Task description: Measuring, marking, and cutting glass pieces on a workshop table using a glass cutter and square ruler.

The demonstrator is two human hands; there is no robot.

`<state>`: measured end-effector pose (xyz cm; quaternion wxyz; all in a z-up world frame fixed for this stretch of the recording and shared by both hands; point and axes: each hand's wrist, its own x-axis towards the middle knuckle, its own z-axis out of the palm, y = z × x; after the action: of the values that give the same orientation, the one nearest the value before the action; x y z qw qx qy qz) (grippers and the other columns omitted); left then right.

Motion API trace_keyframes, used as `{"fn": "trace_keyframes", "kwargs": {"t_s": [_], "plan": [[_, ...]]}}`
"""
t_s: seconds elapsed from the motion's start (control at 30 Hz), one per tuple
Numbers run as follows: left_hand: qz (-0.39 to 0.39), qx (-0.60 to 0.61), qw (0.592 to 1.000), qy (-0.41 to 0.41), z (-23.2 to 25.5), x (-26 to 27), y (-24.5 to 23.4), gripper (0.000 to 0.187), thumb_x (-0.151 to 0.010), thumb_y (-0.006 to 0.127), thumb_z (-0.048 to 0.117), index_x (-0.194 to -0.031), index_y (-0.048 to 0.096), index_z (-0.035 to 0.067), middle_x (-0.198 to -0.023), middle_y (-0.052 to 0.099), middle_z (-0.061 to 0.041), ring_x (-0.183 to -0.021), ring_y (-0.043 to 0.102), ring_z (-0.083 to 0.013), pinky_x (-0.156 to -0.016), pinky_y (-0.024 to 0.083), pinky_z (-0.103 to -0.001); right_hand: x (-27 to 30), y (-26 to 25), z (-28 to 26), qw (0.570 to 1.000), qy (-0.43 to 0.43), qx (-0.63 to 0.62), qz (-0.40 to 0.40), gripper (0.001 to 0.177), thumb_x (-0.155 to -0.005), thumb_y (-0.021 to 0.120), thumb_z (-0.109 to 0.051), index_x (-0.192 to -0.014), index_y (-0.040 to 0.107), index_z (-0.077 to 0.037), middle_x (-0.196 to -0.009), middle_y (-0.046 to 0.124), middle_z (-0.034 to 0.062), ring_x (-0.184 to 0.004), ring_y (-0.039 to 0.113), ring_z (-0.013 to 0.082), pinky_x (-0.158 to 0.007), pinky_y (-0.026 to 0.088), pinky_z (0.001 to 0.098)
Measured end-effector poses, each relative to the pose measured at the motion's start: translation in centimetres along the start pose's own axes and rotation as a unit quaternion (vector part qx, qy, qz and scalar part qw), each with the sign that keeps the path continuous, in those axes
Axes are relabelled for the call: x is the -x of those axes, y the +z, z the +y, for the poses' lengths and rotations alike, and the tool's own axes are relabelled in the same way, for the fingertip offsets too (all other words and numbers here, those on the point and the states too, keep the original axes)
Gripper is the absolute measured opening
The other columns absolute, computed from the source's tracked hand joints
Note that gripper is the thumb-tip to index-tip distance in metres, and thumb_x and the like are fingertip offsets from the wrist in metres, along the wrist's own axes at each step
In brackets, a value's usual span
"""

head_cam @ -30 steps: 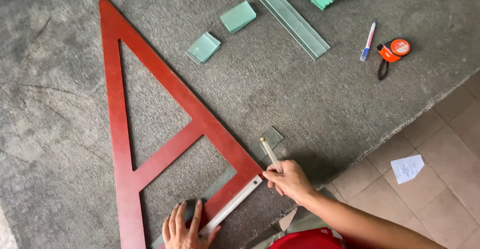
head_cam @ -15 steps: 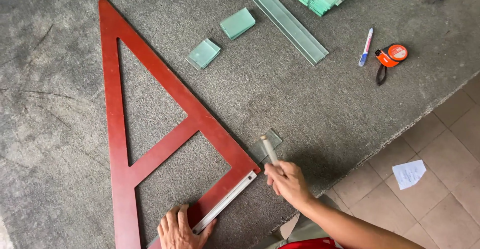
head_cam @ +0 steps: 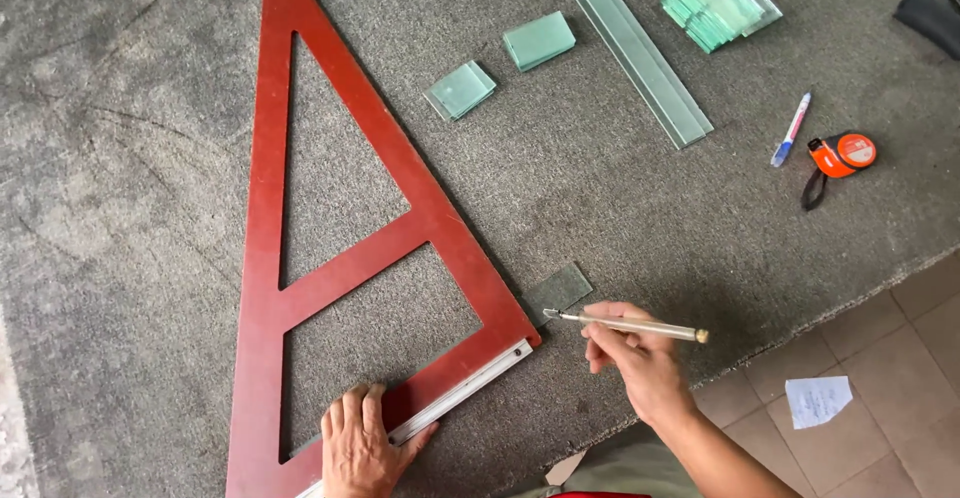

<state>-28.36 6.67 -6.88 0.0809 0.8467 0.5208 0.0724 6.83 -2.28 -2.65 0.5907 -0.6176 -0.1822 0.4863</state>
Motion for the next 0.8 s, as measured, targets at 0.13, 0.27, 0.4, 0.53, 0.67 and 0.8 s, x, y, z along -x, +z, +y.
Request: {"fn": "trace_keyframes", "kwargs": {"t_s": [0.13, 0.27, 0.4, 0.53, 0.67, 0.8], "plan": [[0.012, 0.023, 1.0, -0.001, 0.2, 0.1, -0.6, 0.092, -0.059, 0.079, 0.068, -0.122, 0.059, 0.004, -0.112, 0.059, -0.016, -0.101, 0.057, -0.0351, -0.091, 0.045, -0.049, -0.7, 0.6, 0.8, 0.976, -0.046, 0.212, -0.027, 0.019, -0.092, 0.069, -0.014, -0.105, 0.074, -0.001, -0.071, 0.074, 0.0089, -0.054, 0.07, 0.0123, -0.049, 0.056, 0.0284], [-0.017, 0.023, 1.0, -0.009, 0.8, -0.5, -1.8, 0.092, -0.061, 0.079, 0.067, -0.124, 0.058, 0.004, -0.11, 0.059, -0.014, -0.103, 0.056, -0.0349, -0.094, 0.044, -0.048, -1.8, 2.5, 0.1, 0.937, -0.086, 0.335, -0.043, 0.021, -0.092, 0.067, -0.019, -0.105, 0.075, -0.004, -0.069, 0.074, 0.0053, -0.053, 0.071, 0.0106, -0.048, 0.055, 0.0263], [-0.025, 0.037, 0.999, -0.018, 0.9, -0.6, -2.1, 0.09, -0.064, 0.078, 0.067, -0.124, 0.058, 0.003, -0.11, 0.059, -0.013, -0.103, 0.056, -0.0333, -0.094, 0.043, -0.047, -2.1, 2.6, -0.5, 0.949, -0.096, 0.29, -0.075, 0.022, -0.092, 0.065, -0.012, -0.107, 0.075, 0.001, -0.078, 0.068, 0.0085, -0.06, 0.068, 0.0118, -0.052, 0.059, 0.0247], [-0.029, 0.028, 0.999, -0.016, 0.8, -0.7, -2.4, 0.089, -0.066, 0.076, 0.069, -0.124, 0.059, 0.003, -0.11, 0.058, -0.012, -0.103, 0.056, -0.0324, -0.094, 0.043, -0.045, -2.6, 2.2, -0.3, 0.966, -0.064, 0.241, -0.072, 0.022, -0.095, 0.066, -0.014, -0.106, 0.075, 0.002, -0.077, 0.073, 0.0103, -0.061, 0.071, 0.0127, -0.051, 0.062, 0.0269], [-0.07, 0.017, 0.997, -0.024, 1.1, -0.9, -2.9, 0.089, -0.068, 0.074, 0.071, -0.126, 0.06, 0.005, -0.115, 0.058, -0.011, -0.104, 0.055, -0.0308, -0.095, 0.043, -0.044, -2.3, 3.6, -2.1, 0.981, -0.028, 0.188, -0.05, 0.021, -0.093, 0.067, -0.011, -0.106, 0.073, 0.004, -0.077, 0.073, 0.0098, -0.063, 0.071, 0.0122, -0.054, 0.062, 0.027], [-0.042, 0.029, 0.999, -0.01, 0.9, -0.8, -2.8, 0.088, -0.067, 0.074, 0.07, -0.124, 0.061, 0.004, -0.11, 0.058, -0.011, -0.106, 0.055, -0.0307, -0.095, 0.043, -0.044, -2.5, 3.6, -1.3, 0.971, -0.049, 0.231, -0.047, 0.018, -0.092, 0.067, -0.01, -0.101, 0.073, 0.004, -0.072, 0.073, 0.0095, -0.057, 0.07, 0.0122, -0.049, 0.06, 0.0272]]}}
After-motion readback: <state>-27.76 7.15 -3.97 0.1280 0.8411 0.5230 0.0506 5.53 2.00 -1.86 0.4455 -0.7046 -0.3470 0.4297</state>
